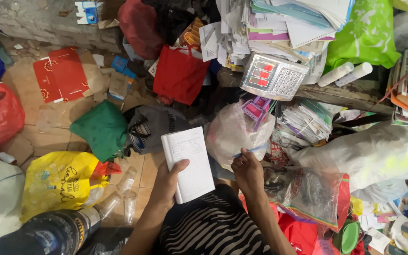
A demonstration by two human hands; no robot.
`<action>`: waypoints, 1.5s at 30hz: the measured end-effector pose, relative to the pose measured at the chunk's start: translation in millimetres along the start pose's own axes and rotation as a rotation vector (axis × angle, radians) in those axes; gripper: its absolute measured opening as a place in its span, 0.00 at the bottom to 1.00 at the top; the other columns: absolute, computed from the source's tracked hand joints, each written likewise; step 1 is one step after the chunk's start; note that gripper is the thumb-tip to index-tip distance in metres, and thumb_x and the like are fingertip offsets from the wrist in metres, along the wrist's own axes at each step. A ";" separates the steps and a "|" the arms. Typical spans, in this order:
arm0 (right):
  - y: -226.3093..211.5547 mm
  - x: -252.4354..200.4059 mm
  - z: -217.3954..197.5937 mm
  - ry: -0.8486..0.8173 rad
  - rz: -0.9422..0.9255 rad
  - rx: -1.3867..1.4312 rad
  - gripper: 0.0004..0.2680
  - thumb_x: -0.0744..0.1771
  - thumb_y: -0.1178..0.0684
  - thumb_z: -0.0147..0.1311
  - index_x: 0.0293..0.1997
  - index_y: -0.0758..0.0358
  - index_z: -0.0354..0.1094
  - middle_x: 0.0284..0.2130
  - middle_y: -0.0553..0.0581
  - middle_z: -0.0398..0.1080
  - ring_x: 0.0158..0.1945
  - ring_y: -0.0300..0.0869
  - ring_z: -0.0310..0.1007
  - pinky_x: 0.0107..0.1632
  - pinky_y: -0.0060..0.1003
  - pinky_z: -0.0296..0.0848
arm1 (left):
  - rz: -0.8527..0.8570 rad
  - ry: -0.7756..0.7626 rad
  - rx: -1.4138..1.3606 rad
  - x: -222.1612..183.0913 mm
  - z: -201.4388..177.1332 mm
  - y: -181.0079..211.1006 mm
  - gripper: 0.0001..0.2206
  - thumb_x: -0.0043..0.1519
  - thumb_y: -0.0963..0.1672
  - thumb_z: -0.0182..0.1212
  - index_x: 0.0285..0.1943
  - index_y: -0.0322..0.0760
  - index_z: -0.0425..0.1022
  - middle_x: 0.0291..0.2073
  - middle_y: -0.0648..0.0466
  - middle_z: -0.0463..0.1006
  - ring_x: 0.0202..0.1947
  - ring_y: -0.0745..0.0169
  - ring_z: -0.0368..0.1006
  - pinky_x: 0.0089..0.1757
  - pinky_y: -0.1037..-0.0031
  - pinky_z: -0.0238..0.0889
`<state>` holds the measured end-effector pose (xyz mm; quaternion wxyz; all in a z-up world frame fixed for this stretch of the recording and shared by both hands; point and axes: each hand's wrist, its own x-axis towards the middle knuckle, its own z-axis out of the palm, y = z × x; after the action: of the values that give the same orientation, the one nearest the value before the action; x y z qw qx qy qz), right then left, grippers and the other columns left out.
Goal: Inspecting, weighing, and recording various recyclable items in a notebook.
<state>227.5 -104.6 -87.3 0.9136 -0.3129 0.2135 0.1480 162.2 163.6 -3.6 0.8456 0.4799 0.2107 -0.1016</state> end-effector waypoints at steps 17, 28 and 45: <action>-88.3 -104.6 56.5 -0.034 -0.445 0.076 0.09 0.71 0.49 0.50 0.51 0.64 0.66 0.35 0.56 0.71 0.36 0.44 0.67 0.44 0.40 0.66 | 0.080 -0.127 0.098 13.4 110.7 -43.1 0.24 0.58 0.47 0.63 0.57 0.21 0.74 0.43 0.45 0.81 0.42 0.56 0.77 0.43 0.67 0.72; -70.7 -128.2 13.6 0.097 -0.698 0.107 0.08 0.74 0.50 0.49 0.45 0.65 0.63 0.30 0.58 0.66 0.31 0.43 0.62 0.34 0.35 0.61 | -0.214 -0.576 0.087 -4.6 166.6 -81.2 0.17 0.62 0.43 0.55 0.59 0.30 0.69 0.46 0.52 0.77 0.47 0.66 0.72 0.51 0.73 0.65; -107.4 -138.7 77.2 0.073 -0.940 -0.849 0.02 0.68 0.64 0.55 0.42 0.71 0.71 0.34 0.59 0.75 0.32 0.36 0.70 0.36 0.29 0.68 | 0.092 -0.520 -0.003 9.5 188.7 -26.6 0.22 0.65 0.43 0.51 0.67 0.24 0.63 0.45 0.43 0.75 0.44 0.56 0.71 0.48 0.68 0.66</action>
<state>173.8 -156.3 89.3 0.6693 -0.7133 0.0068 -0.2080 209.5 -11.1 56.7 0.8757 0.4456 -0.0355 -0.1824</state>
